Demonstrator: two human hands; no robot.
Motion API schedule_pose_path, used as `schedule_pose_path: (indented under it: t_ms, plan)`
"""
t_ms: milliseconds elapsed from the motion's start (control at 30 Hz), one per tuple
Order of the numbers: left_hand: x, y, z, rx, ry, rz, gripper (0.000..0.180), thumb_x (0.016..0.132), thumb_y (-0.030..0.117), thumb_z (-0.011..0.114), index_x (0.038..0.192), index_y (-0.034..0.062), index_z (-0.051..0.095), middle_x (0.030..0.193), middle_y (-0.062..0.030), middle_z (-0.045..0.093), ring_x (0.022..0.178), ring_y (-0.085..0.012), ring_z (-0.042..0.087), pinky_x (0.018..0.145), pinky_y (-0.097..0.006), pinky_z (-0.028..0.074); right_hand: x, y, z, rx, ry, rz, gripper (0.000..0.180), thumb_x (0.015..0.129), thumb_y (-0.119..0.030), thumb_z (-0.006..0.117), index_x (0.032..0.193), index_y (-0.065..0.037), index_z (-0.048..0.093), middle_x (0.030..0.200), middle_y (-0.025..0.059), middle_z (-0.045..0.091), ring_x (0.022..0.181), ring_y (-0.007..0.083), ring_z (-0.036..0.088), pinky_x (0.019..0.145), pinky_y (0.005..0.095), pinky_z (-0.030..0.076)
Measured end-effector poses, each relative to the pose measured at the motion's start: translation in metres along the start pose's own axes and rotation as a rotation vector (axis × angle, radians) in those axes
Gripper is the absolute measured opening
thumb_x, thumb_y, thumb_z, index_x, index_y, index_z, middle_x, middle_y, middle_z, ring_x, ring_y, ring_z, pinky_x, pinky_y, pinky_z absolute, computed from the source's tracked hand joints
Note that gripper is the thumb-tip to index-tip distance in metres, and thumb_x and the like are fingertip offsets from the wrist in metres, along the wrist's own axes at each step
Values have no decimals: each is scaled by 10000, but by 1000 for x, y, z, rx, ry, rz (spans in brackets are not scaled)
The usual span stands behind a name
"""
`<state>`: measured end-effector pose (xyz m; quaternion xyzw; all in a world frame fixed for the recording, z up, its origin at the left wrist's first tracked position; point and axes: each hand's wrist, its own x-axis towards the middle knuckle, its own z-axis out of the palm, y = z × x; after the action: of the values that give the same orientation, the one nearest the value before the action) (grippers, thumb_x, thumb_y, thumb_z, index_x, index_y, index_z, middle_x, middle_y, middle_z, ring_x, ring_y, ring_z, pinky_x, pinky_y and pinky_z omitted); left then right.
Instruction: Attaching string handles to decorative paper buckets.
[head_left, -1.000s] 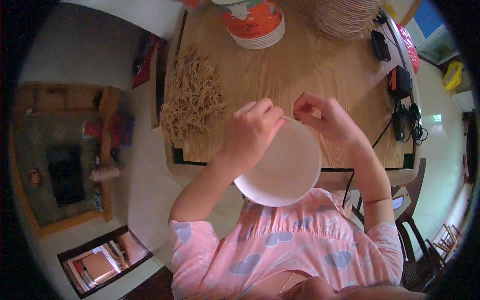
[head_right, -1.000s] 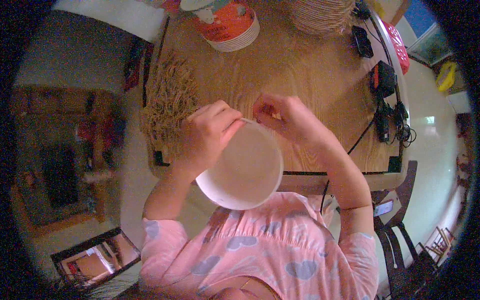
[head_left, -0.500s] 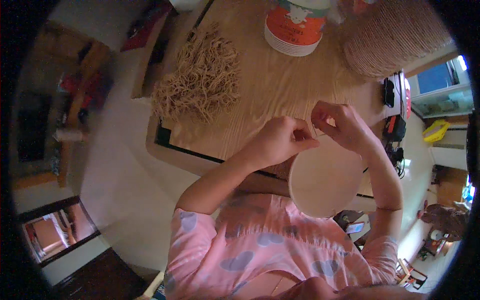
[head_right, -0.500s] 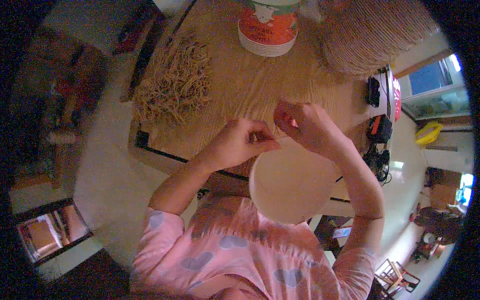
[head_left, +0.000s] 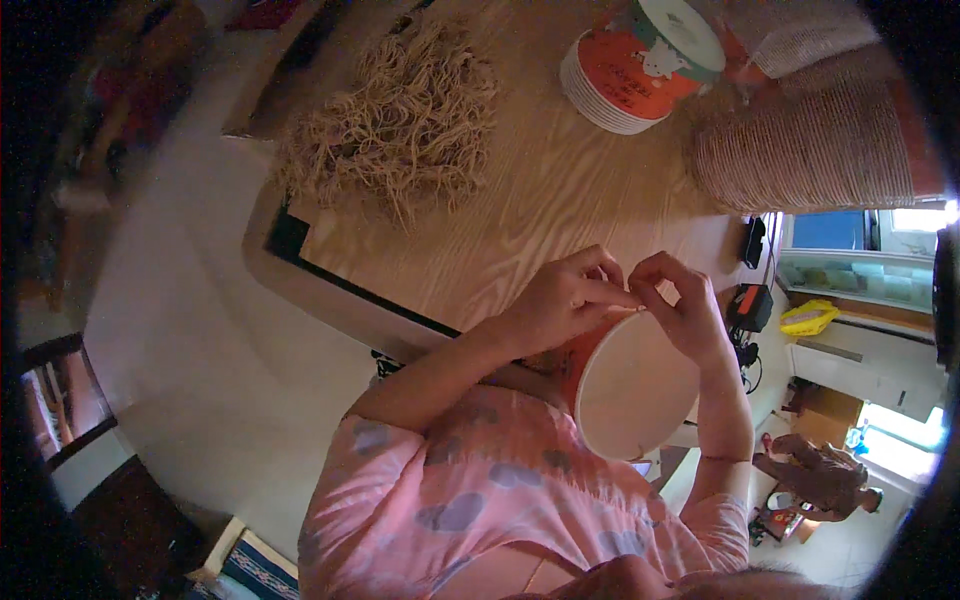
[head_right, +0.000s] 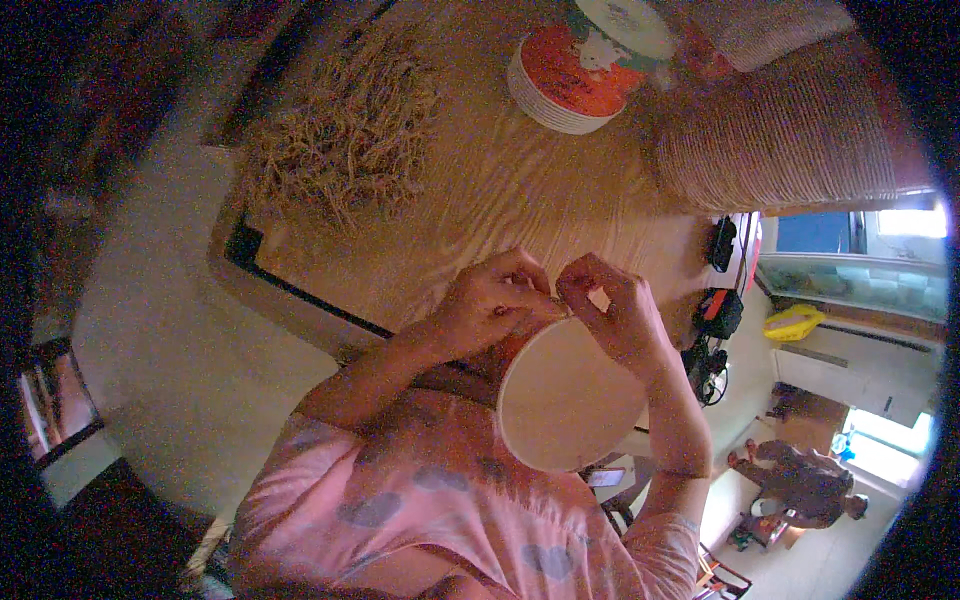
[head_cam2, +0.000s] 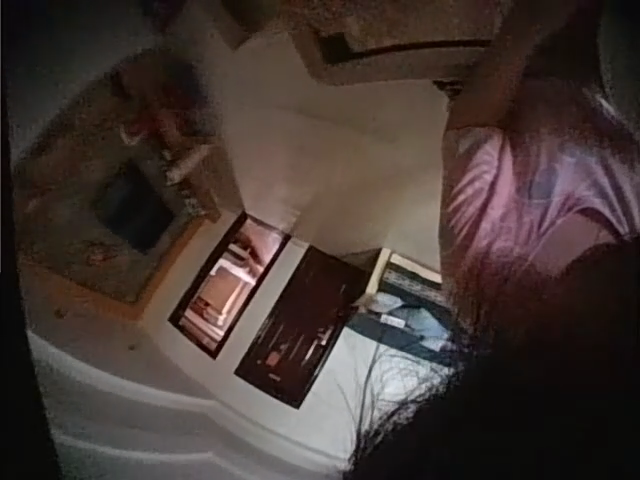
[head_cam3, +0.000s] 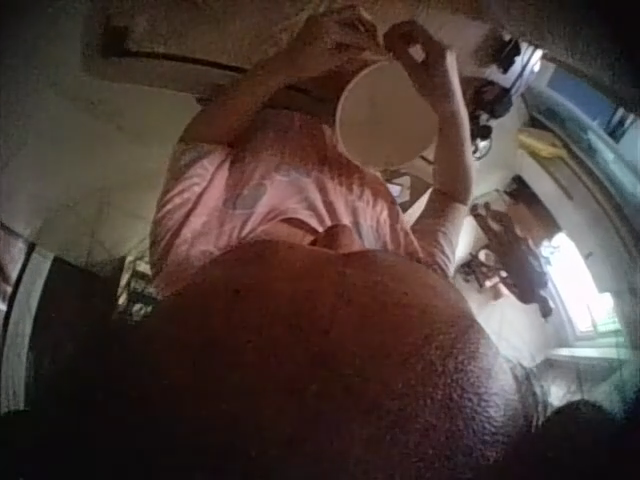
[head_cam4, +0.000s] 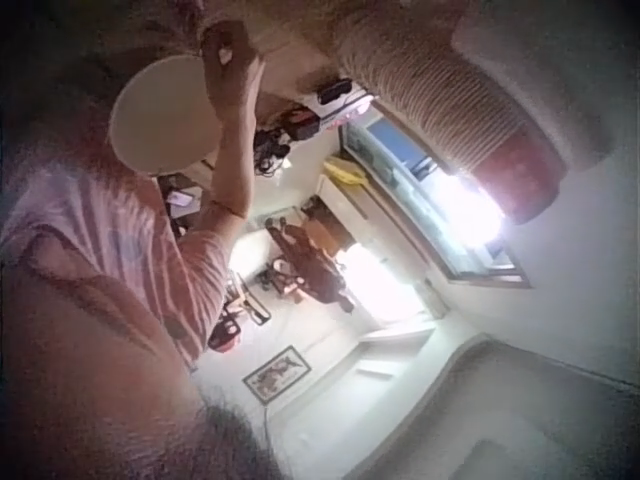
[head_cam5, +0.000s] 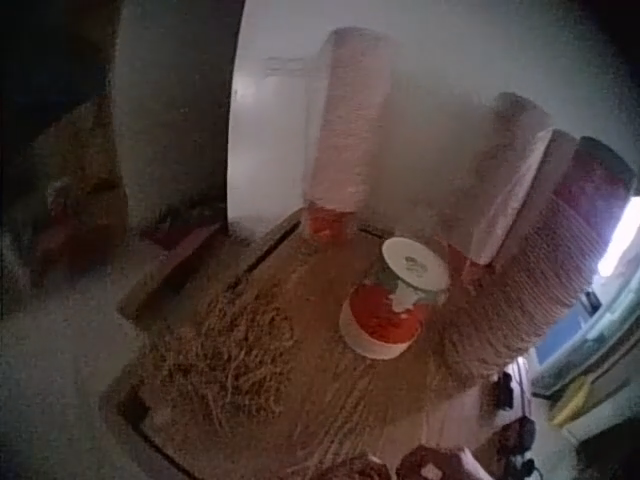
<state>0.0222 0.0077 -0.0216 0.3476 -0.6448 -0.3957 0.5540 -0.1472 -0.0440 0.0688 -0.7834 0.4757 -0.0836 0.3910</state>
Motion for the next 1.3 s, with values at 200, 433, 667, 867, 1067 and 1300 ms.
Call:
schedule_pose_path:
  t_ms: [200,433,667,867,1067,1300]
  plan:
    - [-7,-6,10,35,65,-92,148,763,8,632,899,64,651,840,-52,565,801,-180,577,683,-305,486,0,10,7,-27,104,-122,48,843,-48,573,872,-11,567,823,94,615,739,193,625,673,300,493]
    - [-3,54,-39,-911,-262,-681,23,870,46,551,890,41,560,794,-28,556,604,-80,533,528,-226,430,-5,10,9,-115,125,-144,114,787,40,578,887,-8,552,855,98,604,720,201,621,656,300,496]
    - [13,26,-10,41,-10,-171,118,715,-20,622,760,78,670,913,-89,553,901,-253,562,774,-329,464,-4,2,8,-131,107,-170,109,808,40,565,909,2,552,863,92,602,748,183,618,668,295,498]
    - [5,9,0,61,-47,-125,160,733,59,669,877,125,691,941,-80,539,888,-257,571,736,-341,482,-2,6,11,-100,120,-152,93,837,11,546,928,-1,556,832,85,601,715,166,609,642,284,491]
    - [6,6,6,335,-99,-73,171,752,146,682,922,158,670,929,-69,534,759,-261,593,638,-339,502,0,6,8,-69,114,-108,77,829,-5,560,905,-1,564,826,86,604,726,174,613,651,286,489]
    - [1,4,6,66,-7,-193,160,756,191,706,882,114,645,884,-60,549,722,-187,596,603,-309,495,0,-8,8,-172,140,-141,65,782,4,599,841,-5,574,835,100,613,776,211,621,698,300,487]
